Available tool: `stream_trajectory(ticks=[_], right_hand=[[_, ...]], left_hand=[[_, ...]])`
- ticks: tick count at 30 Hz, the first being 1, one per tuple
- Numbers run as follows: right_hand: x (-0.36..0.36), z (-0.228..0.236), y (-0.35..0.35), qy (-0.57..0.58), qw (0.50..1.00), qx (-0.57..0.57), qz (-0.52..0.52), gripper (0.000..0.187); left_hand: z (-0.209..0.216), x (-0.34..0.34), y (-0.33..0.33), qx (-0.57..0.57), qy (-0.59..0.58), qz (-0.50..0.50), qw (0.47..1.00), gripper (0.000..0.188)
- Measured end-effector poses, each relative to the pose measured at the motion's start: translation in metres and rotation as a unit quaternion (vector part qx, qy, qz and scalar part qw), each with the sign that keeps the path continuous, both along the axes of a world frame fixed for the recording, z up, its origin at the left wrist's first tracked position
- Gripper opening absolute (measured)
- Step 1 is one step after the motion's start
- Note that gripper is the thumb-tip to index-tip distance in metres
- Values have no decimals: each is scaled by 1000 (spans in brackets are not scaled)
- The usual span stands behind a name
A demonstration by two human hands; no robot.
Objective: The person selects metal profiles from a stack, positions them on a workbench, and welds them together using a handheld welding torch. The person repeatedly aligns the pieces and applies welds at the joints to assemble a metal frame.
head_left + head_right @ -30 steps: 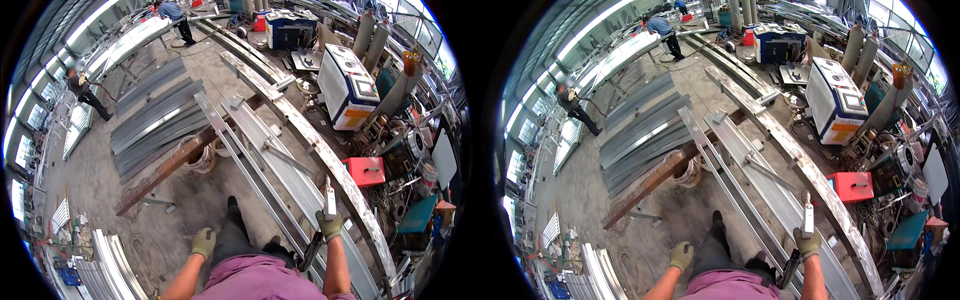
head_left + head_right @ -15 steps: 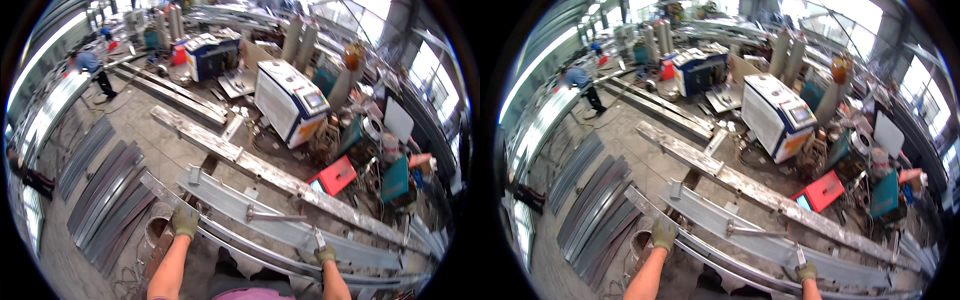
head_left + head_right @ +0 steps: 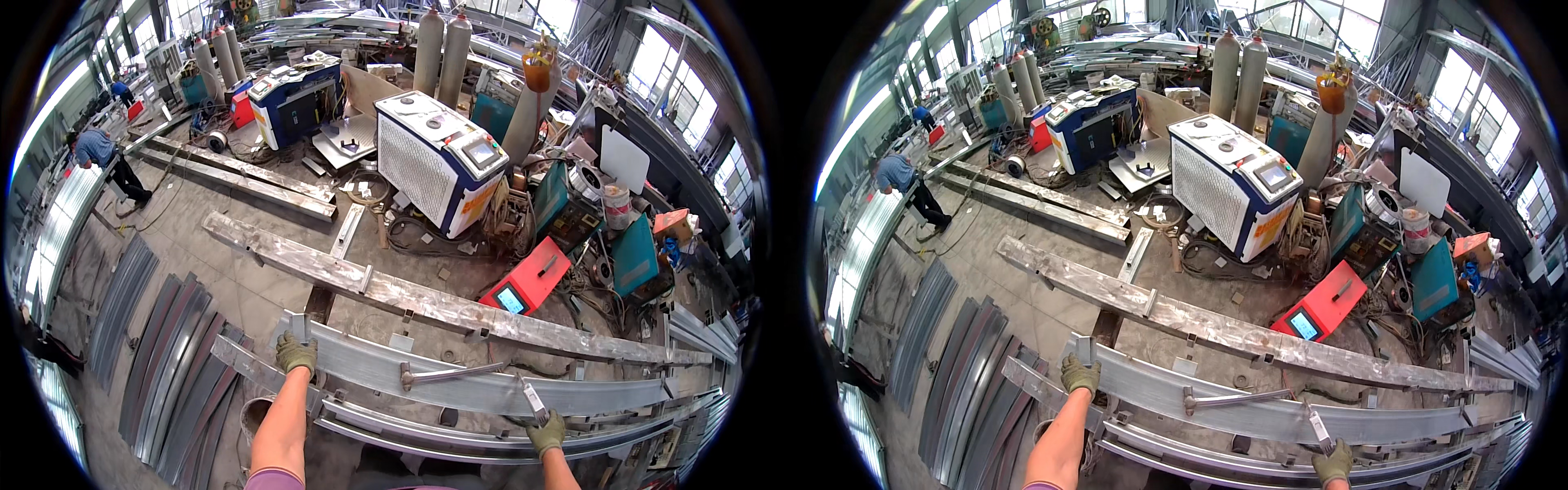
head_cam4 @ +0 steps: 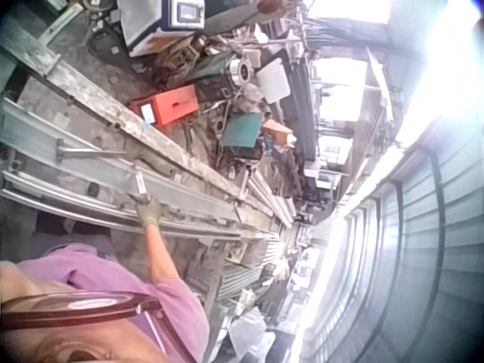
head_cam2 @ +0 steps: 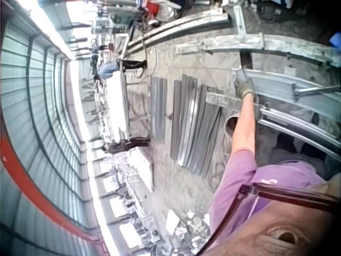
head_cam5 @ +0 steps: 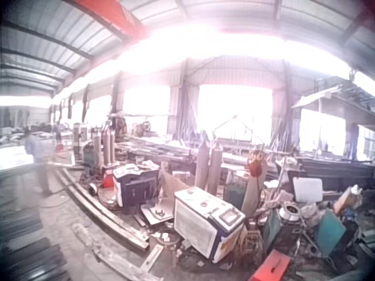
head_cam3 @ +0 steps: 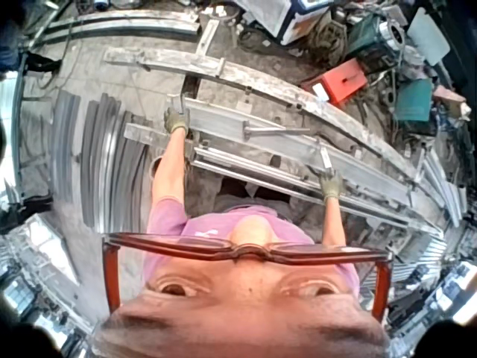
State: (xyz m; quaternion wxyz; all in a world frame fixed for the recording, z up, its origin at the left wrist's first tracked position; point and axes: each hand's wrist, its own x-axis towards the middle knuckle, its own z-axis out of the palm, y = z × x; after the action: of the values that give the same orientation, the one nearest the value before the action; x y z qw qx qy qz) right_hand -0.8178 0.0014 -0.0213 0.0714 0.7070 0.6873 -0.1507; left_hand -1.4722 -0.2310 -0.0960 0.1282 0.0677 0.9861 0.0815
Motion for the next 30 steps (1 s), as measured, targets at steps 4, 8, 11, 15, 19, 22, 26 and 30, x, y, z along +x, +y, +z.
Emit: stream_trajectory(ticks=[4, 8, 11, 15, 19, 22, 26, 30], right_hand=[[16, -3, -20, 20, 998, 50, 22, 87], [18, 25, -44, 63, 997, 49, 23, 75], [39, 9, -56, 106, 975, 179, 75, 51], [20, 38, -63, 90, 973, 189, 95, 51], [-17, 65, -58, 181, 953, 241, 19, 52], [-34, 65, -49, 158, 948, 272, 46, 56], [-129, 99, -47, 271, 953, 100, 95, 45], [-224, 67, -71, 406, 887, -143, 165, 57]], left_hand=[[-20, -15, 15, -57, -7, 28, 998, 93], [-28, -27, 35, -130, -26, 7, 991, 84], [-43, -44, 37, -126, -48, 32, 990, 76], [-52, -55, 31, -123, -44, 68, 989, 69], [-58, -54, 17, -44, 3, 87, 995, 68], [-19, -30, 22, 99, -53, 114, 987, 65], [34, 8, -1, 192, -76, 51, 977, 66], [70, 80, -21, 339, -108, -33, 934, 71]])
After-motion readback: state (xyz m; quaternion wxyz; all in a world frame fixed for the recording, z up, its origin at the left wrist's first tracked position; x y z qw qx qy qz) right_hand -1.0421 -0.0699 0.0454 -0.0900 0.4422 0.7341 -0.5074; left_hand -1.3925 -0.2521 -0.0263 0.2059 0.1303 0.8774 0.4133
